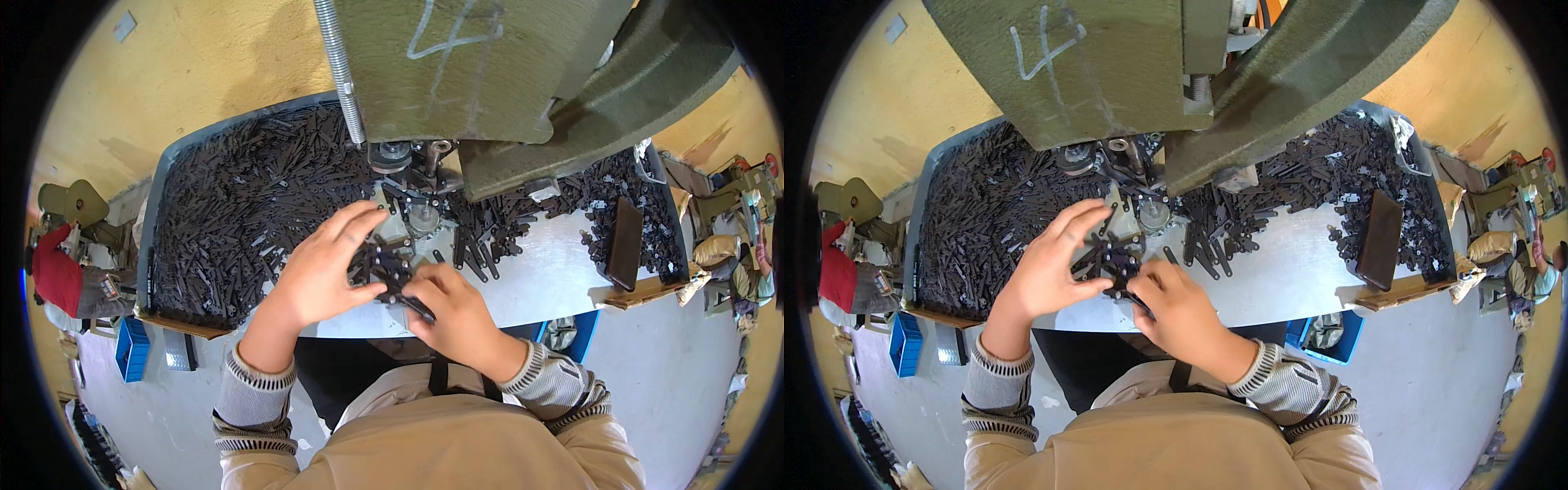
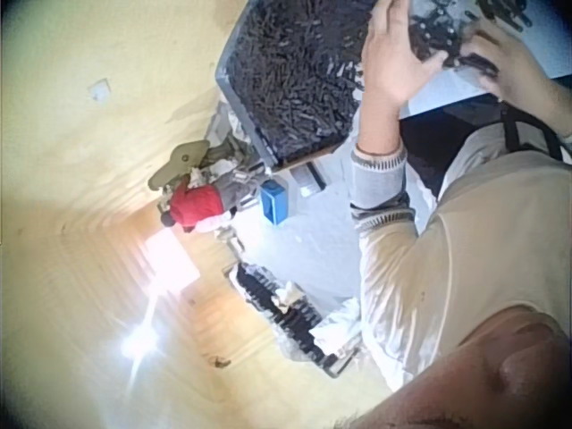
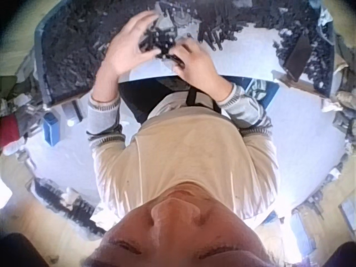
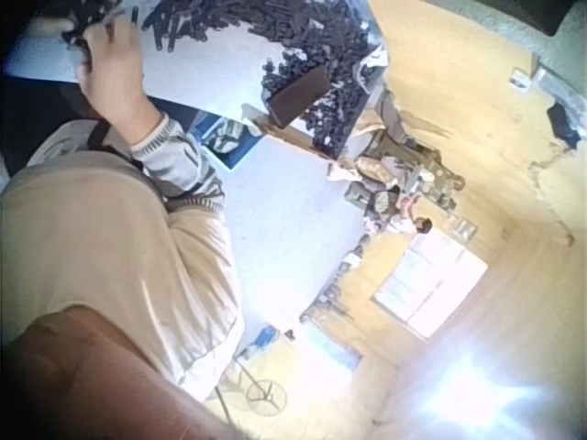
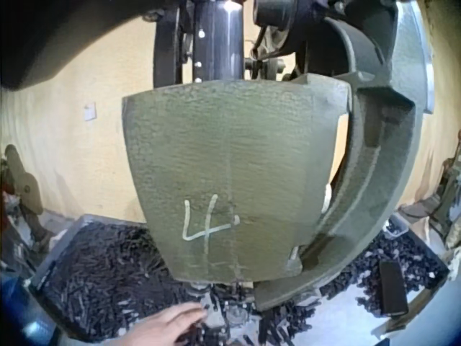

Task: The person repeatedly picks small black metal parts from a bin, places them into a press machine, and removes the processed parts. The cycle continues throughout the clip with the person handling parts one at a time.

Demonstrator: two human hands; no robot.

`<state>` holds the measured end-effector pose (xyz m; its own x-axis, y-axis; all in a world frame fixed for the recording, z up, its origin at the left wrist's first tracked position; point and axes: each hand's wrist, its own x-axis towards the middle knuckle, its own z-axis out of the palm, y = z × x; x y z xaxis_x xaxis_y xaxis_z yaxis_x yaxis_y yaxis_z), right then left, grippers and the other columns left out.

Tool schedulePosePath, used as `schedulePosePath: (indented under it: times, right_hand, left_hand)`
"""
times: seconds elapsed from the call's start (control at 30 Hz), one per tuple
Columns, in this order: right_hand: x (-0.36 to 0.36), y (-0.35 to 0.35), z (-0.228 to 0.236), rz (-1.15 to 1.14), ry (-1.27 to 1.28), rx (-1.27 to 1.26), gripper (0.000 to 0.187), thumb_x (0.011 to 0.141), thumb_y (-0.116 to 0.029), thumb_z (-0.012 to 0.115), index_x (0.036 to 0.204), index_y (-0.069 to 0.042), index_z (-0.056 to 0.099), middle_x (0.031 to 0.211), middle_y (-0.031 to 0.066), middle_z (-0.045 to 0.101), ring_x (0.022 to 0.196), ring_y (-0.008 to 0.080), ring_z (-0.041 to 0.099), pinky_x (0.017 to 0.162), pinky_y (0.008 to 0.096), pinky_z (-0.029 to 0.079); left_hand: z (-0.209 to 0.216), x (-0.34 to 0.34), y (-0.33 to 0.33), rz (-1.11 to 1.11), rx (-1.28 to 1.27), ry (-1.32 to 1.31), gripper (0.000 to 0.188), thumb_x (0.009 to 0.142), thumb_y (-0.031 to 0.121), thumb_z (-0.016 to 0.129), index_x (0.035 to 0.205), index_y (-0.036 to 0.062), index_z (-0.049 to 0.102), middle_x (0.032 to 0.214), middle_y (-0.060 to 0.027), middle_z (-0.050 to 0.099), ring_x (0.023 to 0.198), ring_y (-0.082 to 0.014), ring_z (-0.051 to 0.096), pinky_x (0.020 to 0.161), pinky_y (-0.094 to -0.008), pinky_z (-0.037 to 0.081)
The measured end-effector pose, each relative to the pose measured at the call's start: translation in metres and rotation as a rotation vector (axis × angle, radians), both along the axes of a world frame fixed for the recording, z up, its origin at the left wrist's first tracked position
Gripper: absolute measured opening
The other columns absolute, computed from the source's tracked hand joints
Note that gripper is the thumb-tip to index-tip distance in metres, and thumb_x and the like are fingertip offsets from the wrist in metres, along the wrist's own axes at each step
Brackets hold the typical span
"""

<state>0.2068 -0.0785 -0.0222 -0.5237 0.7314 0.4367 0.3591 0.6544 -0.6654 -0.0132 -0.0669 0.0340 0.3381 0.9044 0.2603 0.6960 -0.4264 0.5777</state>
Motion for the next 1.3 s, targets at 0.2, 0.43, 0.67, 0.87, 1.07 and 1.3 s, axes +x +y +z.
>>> schedulePosePath:
  times: [0.2, 0.43, 0.67, 0.87, 1.07, 1.3]
  right_hand:
    - [0.024, -0.026, -0.005, 0.026, 0.086, 0.053, 0.033, 0.066, -0.003, 0.075, 0.094, -0.008, 0.06, 0.102, 0.0076, 0.056, 0.084, 0.0269, 0.058, 0.068, 0.035, 0.052]
    - [0.041, -0.034, -0.003, 0.307, 0.126, 0.181, 0.03, 0.07, -0.017, 0.075, 0.095, -0.008, 0.062, 0.105, 0.009, 0.058, 0.087, 0.0245, 0.058, 0.071, 0.0341, 0.05]
    - [-0.008, 0.019, 0.017, 0.076, -0.164, 0.324, 0.04, 0.078, -0.015, 0.064, 0.116, -0.001, 0.061, 0.111, 0.0134, 0.062, 0.104, 0.0295, 0.056, 0.089, 0.0406, 0.044]
    - [-0.02, 0.025, 0.008, 0.085, -0.41, 0.311, 0.035, 0.077, -0.011, 0.056, 0.109, 0.004, 0.061, 0.091, 0.0108, 0.058, 0.094, 0.0271, 0.055, 0.087, 0.0392, 0.046]
    - [0.012, -0.015, 0.002, 0.193, -0.154, 0.243, 0.043, 0.068, -0.002, 0.062, 0.111, 0.001, 0.063, 0.094, 0.0099, 0.057, 0.081, 0.0278, 0.057, 0.07, 0.0357, 0.051]
    - [0.032, -0.039, 0.001, 0.447, -0.148, 0.106, 0.042, 0.074, -0.013, 0.063, 0.114, 0.001, 0.06, 0.097, 0.0091, 0.057, 0.092, 0.0247, 0.055, 0.079, 0.0357, 0.048]
  left_hand:
    - [0.01, -0.02, 0.016, 0.362, -0.108, -0.234, 0.036, 0.076, 0.001, 0.061, 0.112, 0.0038, 0.059, 0.102, -0.0091, 0.061, 0.065, -0.0177, 0.056, 0.064, -0.0309, 0.051]
    - [0.008, -0.029, -0.032, 0.258, -0.111, 0.07, 0.041, 0.067, 0.011, 0.08, 0.103, 0.0025, 0.062, 0.095, -0.0104, 0.06, 0.078, -0.0248, 0.059, 0.07, -0.033, 0.051]
    - [-0.008, -0.02, -0.049, 0.287, -0.071, 0.295, 0.026, 0.067, 0.005, 0.076, 0.088, 0.0048, 0.061, 0.088, -0.012, 0.06, 0.08, -0.0338, 0.062, 0.071, -0.0412, 0.051]
    - [-0.023, -0.014, -0.061, 0.296, -0.104, 0.056, 0.019, 0.07, -0.003, 0.071, 0.085, 0.0032, 0.061, 0.081, -0.0111, 0.06, 0.064, -0.0268, 0.063, 0.06, -0.0341, 0.053]
    - [-0.025, -0.001, -0.087, 0.268, -0.206, -0.203, 0.018, 0.072, -0.004, 0.072, 0.085, 0.0033, 0.062, 0.08, -0.0079, 0.062, 0.064, -0.0178, 0.063, 0.059, -0.0288, 0.052]
    - [-0.015, 0.006, -0.107, 0.049, -0.4, -0.154, 0.024, 0.072, 0.006, 0.078, 0.09, 0.0054, 0.062, 0.083, -0.008, 0.062, 0.068, -0.0208, 0.063, 0.06, -0.0308, 0.051]
